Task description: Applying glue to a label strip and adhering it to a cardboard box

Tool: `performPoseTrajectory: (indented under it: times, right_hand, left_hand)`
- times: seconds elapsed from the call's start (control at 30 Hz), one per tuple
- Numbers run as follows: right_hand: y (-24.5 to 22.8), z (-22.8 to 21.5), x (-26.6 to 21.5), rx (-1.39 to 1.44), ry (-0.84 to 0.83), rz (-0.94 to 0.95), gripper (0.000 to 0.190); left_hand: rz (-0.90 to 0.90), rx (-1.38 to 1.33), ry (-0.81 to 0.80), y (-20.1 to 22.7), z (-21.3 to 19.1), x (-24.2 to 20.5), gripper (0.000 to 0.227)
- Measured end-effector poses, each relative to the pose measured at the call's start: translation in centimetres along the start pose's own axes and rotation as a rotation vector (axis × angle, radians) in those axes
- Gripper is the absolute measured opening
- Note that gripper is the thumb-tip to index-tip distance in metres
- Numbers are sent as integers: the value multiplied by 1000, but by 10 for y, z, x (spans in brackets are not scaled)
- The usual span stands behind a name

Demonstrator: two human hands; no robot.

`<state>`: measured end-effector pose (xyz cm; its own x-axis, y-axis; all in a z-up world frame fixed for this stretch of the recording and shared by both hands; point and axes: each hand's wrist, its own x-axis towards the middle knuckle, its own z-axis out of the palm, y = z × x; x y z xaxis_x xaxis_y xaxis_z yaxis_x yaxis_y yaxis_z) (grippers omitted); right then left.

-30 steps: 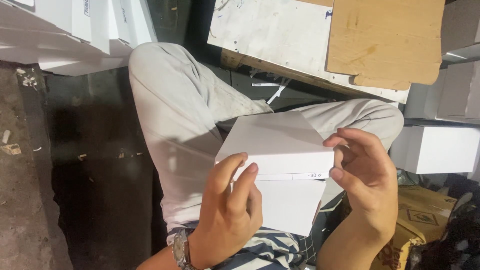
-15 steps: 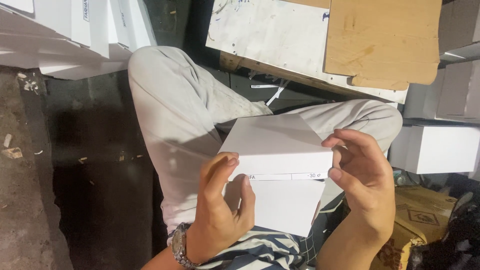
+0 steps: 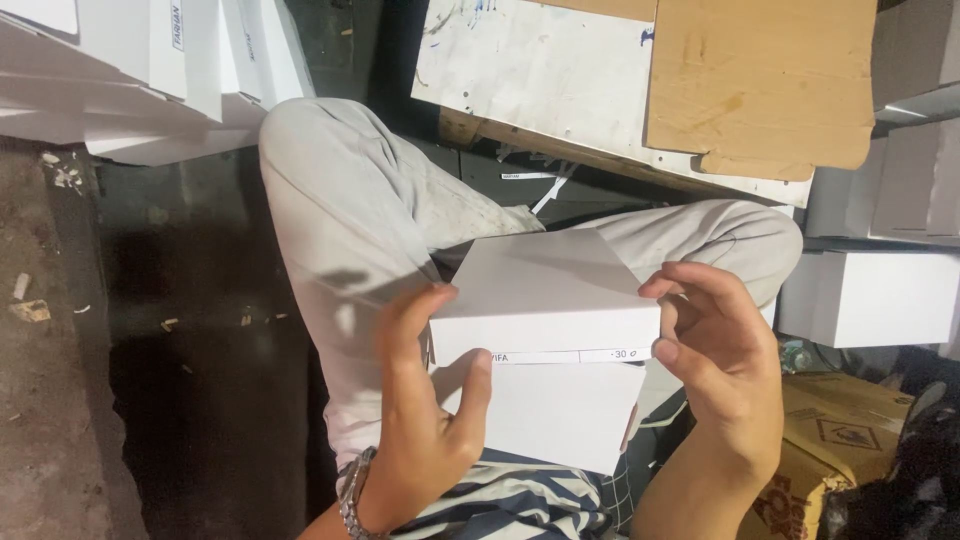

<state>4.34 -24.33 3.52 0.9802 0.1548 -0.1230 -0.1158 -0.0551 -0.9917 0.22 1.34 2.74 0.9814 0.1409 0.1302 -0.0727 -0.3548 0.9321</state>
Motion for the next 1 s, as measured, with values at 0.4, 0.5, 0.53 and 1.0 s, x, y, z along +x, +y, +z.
performPoseTrajectory:
  times: [0.4,0.5,0.53,1.0]
  right_hand:
    - [13,-2,-6,29,24,-10,54]
    - [16,-4,-10,13,23,-61,37]
    - [17,-3,-10,-17,36,-67,34]
    - [-3,0,-42,-56,64,-41,42]
  left_hand:
    - [-217,-356,-327,-12,-17,16,28]
    - [-250,-516,-412,-20,-16,14,30]
    - [-233,-533,-374,-21,-14,12,31]
    - [-213,-361,-264,10,10,-26,42]
